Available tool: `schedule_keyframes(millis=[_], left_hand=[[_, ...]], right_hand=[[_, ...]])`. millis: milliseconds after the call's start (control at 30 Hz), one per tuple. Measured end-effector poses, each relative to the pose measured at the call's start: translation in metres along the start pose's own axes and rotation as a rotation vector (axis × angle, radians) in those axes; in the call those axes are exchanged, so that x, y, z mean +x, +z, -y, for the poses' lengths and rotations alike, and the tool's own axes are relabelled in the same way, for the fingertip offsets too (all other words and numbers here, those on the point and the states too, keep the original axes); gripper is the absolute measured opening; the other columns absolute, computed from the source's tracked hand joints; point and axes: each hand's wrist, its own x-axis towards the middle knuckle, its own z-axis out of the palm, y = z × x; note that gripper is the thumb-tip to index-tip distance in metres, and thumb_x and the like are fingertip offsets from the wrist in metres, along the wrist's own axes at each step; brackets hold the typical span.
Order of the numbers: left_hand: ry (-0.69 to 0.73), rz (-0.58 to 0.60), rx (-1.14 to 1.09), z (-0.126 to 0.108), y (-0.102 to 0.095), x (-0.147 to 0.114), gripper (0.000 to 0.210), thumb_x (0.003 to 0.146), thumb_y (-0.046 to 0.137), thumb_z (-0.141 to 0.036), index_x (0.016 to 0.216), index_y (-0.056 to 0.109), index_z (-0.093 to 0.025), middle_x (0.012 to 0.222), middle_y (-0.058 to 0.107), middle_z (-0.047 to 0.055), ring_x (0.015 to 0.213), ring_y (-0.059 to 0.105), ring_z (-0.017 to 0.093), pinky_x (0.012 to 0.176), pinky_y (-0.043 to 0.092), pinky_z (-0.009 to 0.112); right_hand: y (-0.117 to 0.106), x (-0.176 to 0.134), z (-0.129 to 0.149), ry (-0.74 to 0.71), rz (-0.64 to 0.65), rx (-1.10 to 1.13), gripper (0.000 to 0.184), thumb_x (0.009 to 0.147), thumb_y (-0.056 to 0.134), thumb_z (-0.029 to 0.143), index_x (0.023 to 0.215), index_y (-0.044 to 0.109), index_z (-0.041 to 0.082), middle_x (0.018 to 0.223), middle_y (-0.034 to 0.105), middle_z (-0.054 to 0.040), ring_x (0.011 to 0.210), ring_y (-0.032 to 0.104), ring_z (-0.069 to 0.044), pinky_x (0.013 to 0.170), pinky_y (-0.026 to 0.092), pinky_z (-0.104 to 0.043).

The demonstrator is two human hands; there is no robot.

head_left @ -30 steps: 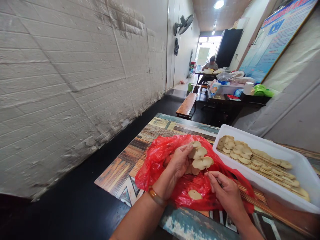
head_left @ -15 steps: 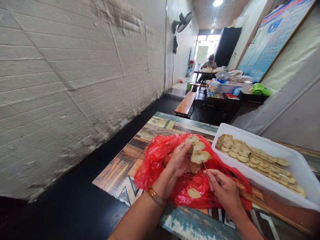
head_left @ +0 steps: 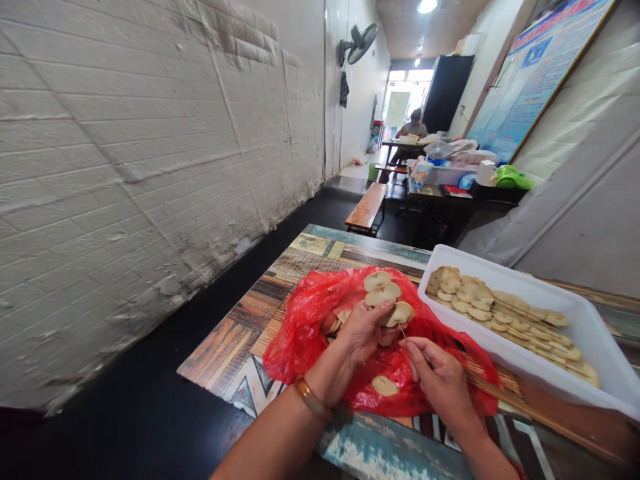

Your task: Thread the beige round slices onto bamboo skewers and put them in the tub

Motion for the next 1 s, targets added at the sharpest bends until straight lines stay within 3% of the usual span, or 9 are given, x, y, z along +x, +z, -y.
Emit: schedule_keyframes(millis=[100, 433, 700, 1000], left_hand=[[-0.039, 0.073, -0.021, 0.003, -0.001, 0.001, 0.024, 0.063, 0.077, -0.021, 0.08, 0.064, -0.012, 0.079, 0.065, 0.007, 0.073, 0.063, 0.016, 0.074, 0.05, 0.028], [0.002, 0.024, 0.014, 0.014, 0.0, 0.002, 0.02, 0.062, 0.077, -0.02, 0.078, 0.068, -0.014, 0.08, 0.068, 0.007, 0.073, 0.063, 0.018, 0.075, 0.048, 0.029], [0.054, 0.041, 0.046, 0.021, -0.001, 0.002, 0.029, 0.062, 0.078, -0.024, 0.087, 0.071, -0.013, 0.084, 0.07, 0.011, 0.074, 0.065, 0.021, 0.075, 0.047, 0.032], [0.036, -0.011, 0.06, 0.031, 0.004, 0.002, 0.044, 0.051, 0.083, -0.025, 0.09, 0.068, -0.01, 0.081, 0.069, 0.007, 0.069, 0.062, 0.014, 0.071, 0.046, 0.027]], right_hand=[[-0.001, 0.0, 0.001, -0.003, -0.014, -0.003, 0.032, 0.087, 0.047, 0.045, 0.09, 0.066, 0.018, 0.048, 0.046, 0.0066, 0.044, 0.047, -0.012, 0.049, 0.039, -0.023], [0.0, 0.0, -0.001, -0.004, -0.029, -0.035, 0.033, 0.088, 0.046, 0.044, 0.087, 0.065, 0.017, 0.047, 0.047, 0.0061, 0.044, 0.047, -0.012, 0.049, 0.039, -0.023], [0.0, 0.0, -0.002, -0.001, -0.037, -0.04, 0.035, 0.088, 0.045, 0.048, 0.075, 0.061, 0.019, 0.047, 0.047, 0.0056, 0.044, 0.047, -0.012, 0.049, 0.038, -0.023], [-0.002, 0.002, -0.001, 0.03, -0.055, 0.009, 0.037, 0.087, 0.047, 0.049, 0.063, 0.054, 0.022, 0.047, 0.046, 0.0051, 0.042, 0.045, -0.012, 0.042, 0.035, -0.022]])
